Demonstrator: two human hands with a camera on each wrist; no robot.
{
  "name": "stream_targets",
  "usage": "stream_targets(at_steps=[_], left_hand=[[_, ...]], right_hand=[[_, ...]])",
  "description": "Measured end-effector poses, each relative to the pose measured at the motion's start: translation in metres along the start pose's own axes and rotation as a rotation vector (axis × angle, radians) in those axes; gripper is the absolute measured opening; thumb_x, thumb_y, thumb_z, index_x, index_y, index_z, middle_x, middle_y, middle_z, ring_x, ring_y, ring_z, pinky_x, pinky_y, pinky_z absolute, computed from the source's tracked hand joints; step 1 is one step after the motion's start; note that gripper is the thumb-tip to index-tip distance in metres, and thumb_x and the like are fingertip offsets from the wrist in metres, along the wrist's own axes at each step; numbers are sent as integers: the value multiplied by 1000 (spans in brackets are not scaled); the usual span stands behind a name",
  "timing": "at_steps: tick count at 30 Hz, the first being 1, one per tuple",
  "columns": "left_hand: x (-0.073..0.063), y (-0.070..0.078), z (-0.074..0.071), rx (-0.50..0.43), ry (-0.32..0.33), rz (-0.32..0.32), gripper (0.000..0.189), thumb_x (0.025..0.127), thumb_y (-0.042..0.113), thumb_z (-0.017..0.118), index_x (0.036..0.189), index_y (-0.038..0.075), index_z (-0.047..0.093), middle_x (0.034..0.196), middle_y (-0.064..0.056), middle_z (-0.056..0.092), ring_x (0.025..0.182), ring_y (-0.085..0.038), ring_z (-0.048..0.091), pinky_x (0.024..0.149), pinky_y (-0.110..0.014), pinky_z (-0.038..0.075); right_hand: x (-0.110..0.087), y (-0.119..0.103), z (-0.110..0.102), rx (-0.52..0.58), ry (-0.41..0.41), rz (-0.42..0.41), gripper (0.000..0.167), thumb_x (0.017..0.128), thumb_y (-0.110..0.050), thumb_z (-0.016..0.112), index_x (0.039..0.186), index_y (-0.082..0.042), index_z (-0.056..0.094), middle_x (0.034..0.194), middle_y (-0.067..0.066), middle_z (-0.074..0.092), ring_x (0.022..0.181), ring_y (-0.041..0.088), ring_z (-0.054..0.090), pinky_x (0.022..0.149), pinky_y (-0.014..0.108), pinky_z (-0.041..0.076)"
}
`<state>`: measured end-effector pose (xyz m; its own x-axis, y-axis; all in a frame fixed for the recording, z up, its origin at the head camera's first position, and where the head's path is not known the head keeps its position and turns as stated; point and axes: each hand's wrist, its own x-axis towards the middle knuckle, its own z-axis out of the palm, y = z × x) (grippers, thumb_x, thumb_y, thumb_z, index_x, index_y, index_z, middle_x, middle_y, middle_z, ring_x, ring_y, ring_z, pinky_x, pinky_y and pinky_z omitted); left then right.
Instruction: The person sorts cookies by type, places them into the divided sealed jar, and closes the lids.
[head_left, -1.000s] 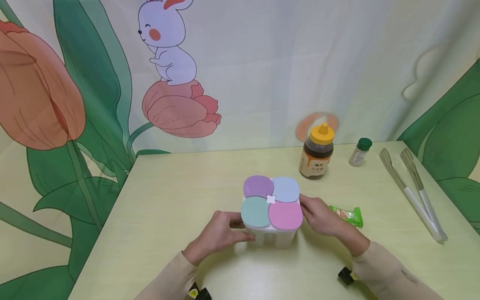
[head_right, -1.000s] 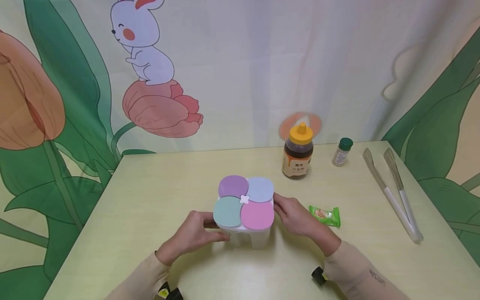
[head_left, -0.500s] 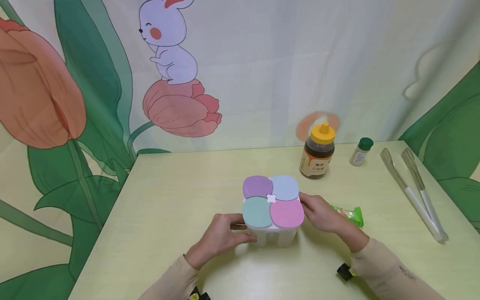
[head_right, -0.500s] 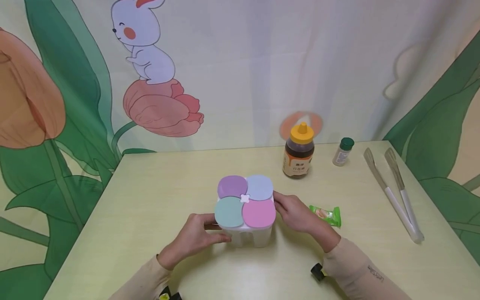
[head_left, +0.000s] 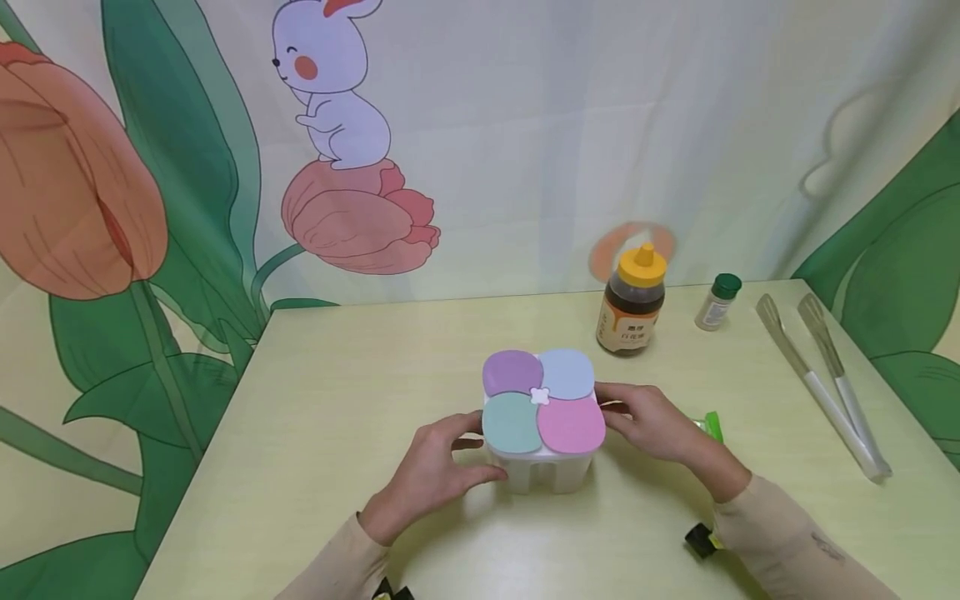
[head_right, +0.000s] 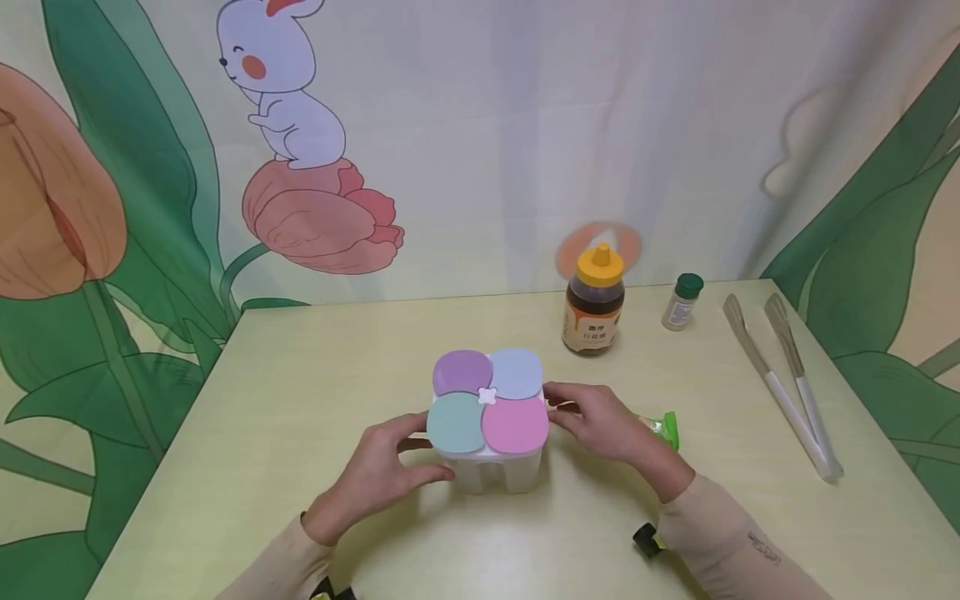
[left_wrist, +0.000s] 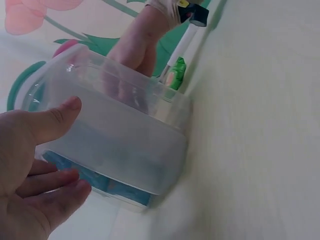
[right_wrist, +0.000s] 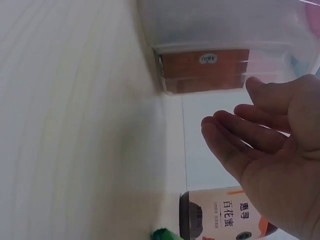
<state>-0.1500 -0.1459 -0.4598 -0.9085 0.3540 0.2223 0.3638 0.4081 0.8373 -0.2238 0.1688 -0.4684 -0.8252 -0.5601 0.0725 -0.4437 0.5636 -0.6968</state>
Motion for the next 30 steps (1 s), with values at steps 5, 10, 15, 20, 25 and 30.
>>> stream_targets(at_steps=[5,10,15,20,25,30], left_hand=[[-1,7,-7,109,73,74,89,64,18,92,140,1,48,127,-9,60,116,-24,60,92,-31,57],[-2,14,-13,289,164,186,88,63,28,92,137,5,52,134,-9,56,119,-24,57,97,-37,54],[1,24,-18,356,222,374,83,65,27,92,135,5,53,131,-7,55,123,-22,51,104,-38,48],[5,34,-14,355,192,525,77,66,23,91,131,0,56,130,-10,55,121,-24,52,105,-29,46],[10,45,-6,399,158,574,73,69,25,89,129,-1,56,128,-9,56,118,-22,55,101,-28,50],[19,57,-1,467,129,620,70,72,30,87,128,0,57,124,-6,59,115,-19,57,99,-28,51]], right_hand=[[-5,5,-5,-54,25,21,33,93,-11,65,124,-2,63,120,13,67,103,25,68,90,41,57],[-9,11,-10,-117,58,41,33,91,-14,69,120,-1,65,115,14,69,95,21,68,84,39,59],[-14,16,-15,-166,72,75,33,89,-15,70,119,-1,66,114,15,69,92,22,68,81,40,59],[-18,19,-21,-176,55,114,35,90,-16,70,121,-1,65,115,16,68,94,24,67,81,43,59],[-21,23,-25,-202,56,119,36,89,-17,71,121,-3,65,116,14,68,96,26,67,82,44,58],[-24,27,-31,-245,33,136,36,87,-17,72,119,-2,66,115,14,69,97,29,66,83,47,57]])
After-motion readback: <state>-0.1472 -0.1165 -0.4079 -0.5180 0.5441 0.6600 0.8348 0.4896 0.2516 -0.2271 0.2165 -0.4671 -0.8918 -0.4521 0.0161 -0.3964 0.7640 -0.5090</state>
